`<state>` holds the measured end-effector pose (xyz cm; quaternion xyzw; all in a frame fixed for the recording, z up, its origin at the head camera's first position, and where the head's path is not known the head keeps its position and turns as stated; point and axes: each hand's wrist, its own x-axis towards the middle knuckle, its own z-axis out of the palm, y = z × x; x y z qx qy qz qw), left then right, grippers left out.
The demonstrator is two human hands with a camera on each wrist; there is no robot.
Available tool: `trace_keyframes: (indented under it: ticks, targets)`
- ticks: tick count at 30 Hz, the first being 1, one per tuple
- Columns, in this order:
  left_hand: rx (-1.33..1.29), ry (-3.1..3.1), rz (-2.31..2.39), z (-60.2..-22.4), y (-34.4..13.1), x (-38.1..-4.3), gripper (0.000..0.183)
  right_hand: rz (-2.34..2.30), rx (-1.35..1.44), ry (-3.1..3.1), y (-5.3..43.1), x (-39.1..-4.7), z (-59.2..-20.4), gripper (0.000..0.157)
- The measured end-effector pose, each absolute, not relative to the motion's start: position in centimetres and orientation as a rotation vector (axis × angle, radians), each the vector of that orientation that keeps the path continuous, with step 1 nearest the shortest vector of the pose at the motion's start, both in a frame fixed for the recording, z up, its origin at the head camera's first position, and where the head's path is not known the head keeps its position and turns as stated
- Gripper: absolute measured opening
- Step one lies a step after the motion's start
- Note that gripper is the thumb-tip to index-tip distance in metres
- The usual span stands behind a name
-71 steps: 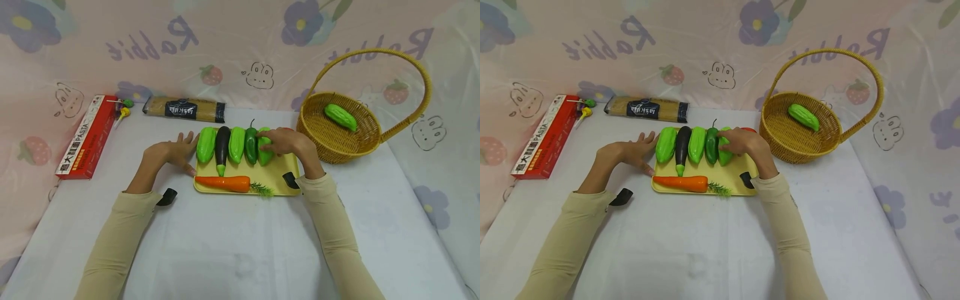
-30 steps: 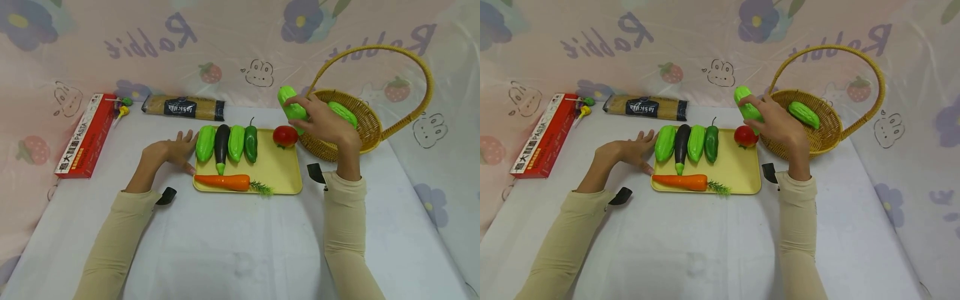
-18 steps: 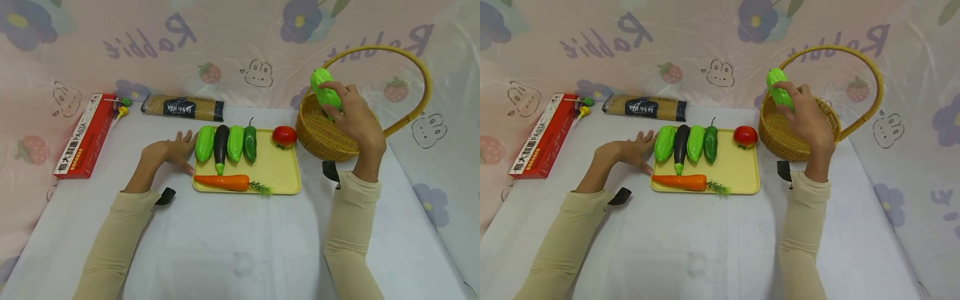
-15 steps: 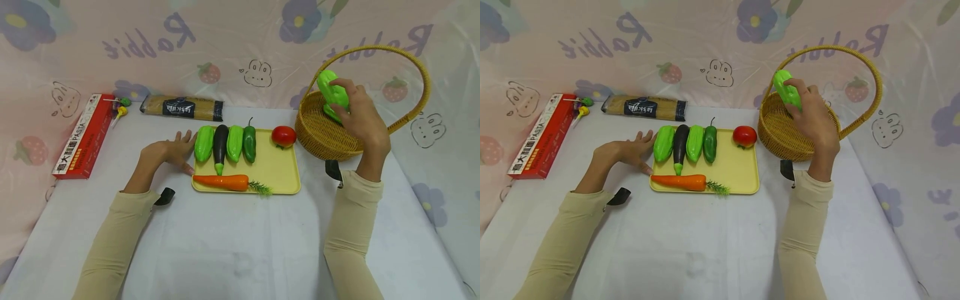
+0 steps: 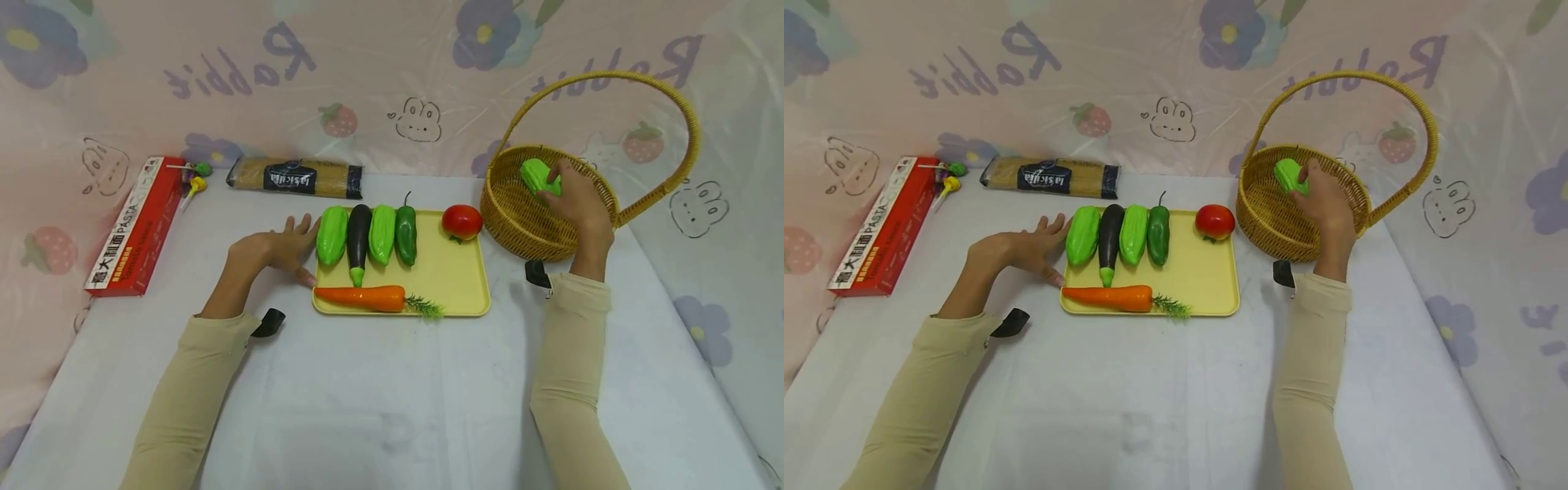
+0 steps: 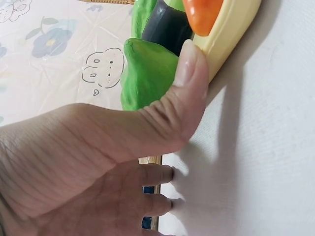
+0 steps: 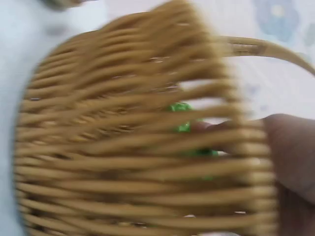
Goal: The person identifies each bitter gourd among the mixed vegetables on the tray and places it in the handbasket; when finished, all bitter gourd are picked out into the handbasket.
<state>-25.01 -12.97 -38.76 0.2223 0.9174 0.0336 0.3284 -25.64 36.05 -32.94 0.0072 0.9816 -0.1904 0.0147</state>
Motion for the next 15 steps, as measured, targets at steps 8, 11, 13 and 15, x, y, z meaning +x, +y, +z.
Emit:
trace_keyframes:
  ticks: [8,11,13,15]
  targets:
    - [0.582,2.398,0.099,-38.8,-13.1,-24.9,0.127,-0.502,0.03,2.891,35.4,-27.0,-35.6,0.05]
    - [0.587,2.396,0.099,-38.8,-13.2,-24.9,0.126,-0.471,0.044,2.872,35.3,-27.4,-35.8,0.059]
    - [0.596,2.398,0.094,-38.7,-13.2,-25.0,0.125,-0.449,0.054,2.875,35.4,-27.6,-35.8,0.064]
    - [0.606,2.403,0.099,-38.7,-13.2,-25.0,0.124,-0.424,0.072,2.888,35.6,-27.8,-35.9,0.067]
